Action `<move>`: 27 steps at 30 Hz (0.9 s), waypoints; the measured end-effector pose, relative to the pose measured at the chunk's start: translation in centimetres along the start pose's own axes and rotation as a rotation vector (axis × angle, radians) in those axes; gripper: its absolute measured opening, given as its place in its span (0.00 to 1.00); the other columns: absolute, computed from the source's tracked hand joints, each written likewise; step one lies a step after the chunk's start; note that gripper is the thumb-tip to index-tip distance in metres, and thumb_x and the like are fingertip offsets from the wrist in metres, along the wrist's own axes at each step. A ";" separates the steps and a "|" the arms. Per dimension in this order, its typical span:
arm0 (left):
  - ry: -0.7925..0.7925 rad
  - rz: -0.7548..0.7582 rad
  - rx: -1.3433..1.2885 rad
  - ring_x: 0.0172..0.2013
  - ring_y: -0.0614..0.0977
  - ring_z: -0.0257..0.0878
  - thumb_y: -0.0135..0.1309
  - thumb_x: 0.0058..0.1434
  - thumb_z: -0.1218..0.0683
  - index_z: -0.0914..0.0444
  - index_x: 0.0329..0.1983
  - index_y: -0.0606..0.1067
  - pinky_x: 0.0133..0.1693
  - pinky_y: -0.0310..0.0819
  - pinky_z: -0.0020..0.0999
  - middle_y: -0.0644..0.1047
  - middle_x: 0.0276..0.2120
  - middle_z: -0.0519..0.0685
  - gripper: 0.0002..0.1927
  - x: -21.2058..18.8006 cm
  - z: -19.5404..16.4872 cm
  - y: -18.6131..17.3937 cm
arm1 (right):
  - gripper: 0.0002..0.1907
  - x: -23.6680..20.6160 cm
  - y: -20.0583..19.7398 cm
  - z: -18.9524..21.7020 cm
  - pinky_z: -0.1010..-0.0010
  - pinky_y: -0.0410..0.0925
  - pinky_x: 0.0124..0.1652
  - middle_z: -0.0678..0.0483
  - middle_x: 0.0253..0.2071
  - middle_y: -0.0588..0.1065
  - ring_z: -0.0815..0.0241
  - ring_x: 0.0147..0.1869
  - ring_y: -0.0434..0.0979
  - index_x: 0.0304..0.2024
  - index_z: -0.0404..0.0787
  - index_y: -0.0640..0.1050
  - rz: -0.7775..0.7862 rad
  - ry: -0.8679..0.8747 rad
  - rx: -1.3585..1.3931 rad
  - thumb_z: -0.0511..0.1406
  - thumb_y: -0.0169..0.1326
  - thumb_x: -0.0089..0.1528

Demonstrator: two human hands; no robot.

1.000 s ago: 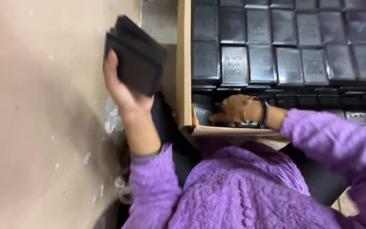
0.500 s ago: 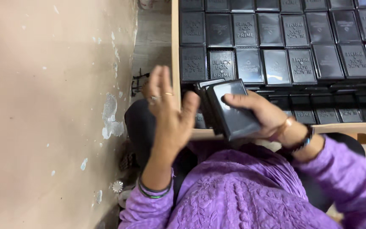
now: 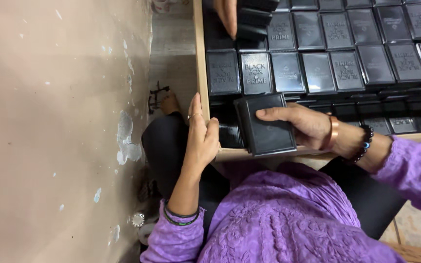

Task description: The person sits on the floor with a large cardboard carton on their lap and arranges black plastic boxes into neat rows and layers inside the carton, picking up stray boxes and stacking them to fill the box.

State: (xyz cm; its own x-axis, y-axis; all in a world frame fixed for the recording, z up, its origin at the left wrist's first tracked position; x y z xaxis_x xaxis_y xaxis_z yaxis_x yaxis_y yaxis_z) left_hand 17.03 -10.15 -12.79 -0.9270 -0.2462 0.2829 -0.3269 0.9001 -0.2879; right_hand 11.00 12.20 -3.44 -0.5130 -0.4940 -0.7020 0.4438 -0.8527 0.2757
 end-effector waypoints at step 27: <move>-0.026 -0.017 -0.121 0.73 0.62 0.54 0.44 0.72 0.59 0.72 0.77 0.51 0.71 0.54 0.40 0.57 0.74 0.65 0.33 -1.1 -0.8 -0.3 | 0.55 9.0 1.0 -3.0 0.57 0.71 0.56 0.36 0.49 0.82 0.45 0.56 0.82 0.54 0.33 0.82 -0.068 0.122 -1.274 0.72 0.33 0.58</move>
State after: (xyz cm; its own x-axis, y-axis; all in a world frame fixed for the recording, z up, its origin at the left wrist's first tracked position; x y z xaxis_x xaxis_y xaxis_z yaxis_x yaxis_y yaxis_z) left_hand 18.30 -9.85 -12.31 -0.9266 -0.2694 0.2625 -0.3192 0.9323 -0.1700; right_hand 9.04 7.43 -11.46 -0.5215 -0.3797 -0.7641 0.8411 -0.0777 -0.5353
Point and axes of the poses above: each hand's wrist, its own x-axis towards the middle knuckle, its own y-axis out of the palm, z = x × y, the point moved 3 cm from there along x, towards the middle knuckle
